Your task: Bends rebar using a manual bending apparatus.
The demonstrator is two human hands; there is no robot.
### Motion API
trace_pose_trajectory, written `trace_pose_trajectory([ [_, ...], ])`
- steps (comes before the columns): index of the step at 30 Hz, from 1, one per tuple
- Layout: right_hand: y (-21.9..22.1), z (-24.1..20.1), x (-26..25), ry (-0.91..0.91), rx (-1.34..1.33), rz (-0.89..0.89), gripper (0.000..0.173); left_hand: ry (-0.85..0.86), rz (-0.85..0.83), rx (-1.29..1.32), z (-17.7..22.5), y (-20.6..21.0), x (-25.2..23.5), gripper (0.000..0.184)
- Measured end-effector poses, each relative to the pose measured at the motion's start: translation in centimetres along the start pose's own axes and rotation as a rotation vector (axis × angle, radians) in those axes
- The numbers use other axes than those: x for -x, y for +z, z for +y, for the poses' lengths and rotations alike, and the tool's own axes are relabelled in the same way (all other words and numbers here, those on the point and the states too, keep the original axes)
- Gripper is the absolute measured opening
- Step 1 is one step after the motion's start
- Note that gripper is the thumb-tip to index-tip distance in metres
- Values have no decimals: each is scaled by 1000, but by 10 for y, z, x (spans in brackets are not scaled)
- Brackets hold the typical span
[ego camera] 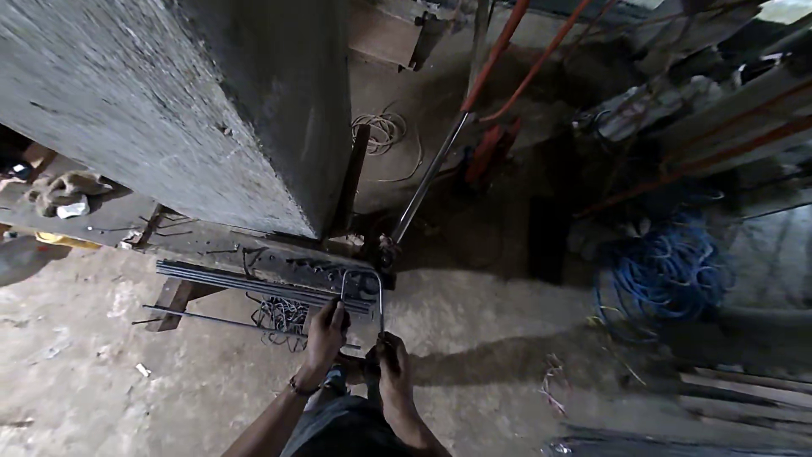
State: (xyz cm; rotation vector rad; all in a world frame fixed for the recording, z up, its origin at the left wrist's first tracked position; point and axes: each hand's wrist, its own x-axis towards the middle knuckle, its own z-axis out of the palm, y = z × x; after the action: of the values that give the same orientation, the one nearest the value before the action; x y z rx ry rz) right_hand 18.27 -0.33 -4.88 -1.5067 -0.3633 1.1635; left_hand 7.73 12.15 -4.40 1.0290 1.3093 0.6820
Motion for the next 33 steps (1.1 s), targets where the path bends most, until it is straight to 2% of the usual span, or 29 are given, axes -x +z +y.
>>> trace_pose_trajectory([
  [3, 3, -6, -1, 118, -52, 28, 31, -23, 42, -155, 4, 1, -4, 34],
  [6, 6, -25, -6, 276, 24, -111, 32, -75, 26, -328, 9, -7, -16, 30],
  [7, 5, -34, -10, 297, 133, -179, 31, -92, 10, -345, 11, -10, -19, 30],
  [9, -4, -59, -26, 284, 534, -338, 36, -102, -14, -412, 13, -14, -21, 30],
  [10, -8, -80, -39, 230, 752, -369, 42, -96, -17, -446, 13, -14, -21, 31],
  [12, -17, -131, -82, 10, 1089, -242, 45, -57, -7, -476, 11, -14, -21, 31],
  [13, -22, -151, -116, -130, 1190, -146, 44, -43, 3, -471, 8, -13, -20, 31],
  [15, -26, -183, -194, -372, 1330, -20, 59, -17, 19, -435, -1, -13, -20, 31],
  [17, -19, -213, -272, -590, 1519, -66, 75, 7, 15, -396, -4, -13, -21, 30],
  [18, -18, -219, -308, -680, 1607, -155, 74, -1, 13, -381, -5, -13, -20, 29],
  [19, -18, -220, -335, -745, 1680, -248, 62, -26, 11, -373, -3, -13, -19, 30],
  [20, -19, -218, -352, -765, 1749, -322, 46, -49, 11, -371, -2, -13, -19, 31],
  [22, -26, -207, -363, -732, 1866, -411, 38, -67, 14, -360, -2, -13, -16, 32],
  [26, -88, -198, -335, -749, 1869, -379, 49, -64, 16, -335, -3, -13, -16, 30],
  [28, -132, -194, -314, -703, 1777, -354, 42, -74, 3, -360, 2, -12, -15, 30],
  [30, -190, -187, -303, -715, 1623, -254, 39, -81, -8, -387, 8, -12, -15, 31],
  [33, -292, -186, -280, -535, 1551, -49, 46, -89, -2, -380, 7, -11, -17, 32],
])
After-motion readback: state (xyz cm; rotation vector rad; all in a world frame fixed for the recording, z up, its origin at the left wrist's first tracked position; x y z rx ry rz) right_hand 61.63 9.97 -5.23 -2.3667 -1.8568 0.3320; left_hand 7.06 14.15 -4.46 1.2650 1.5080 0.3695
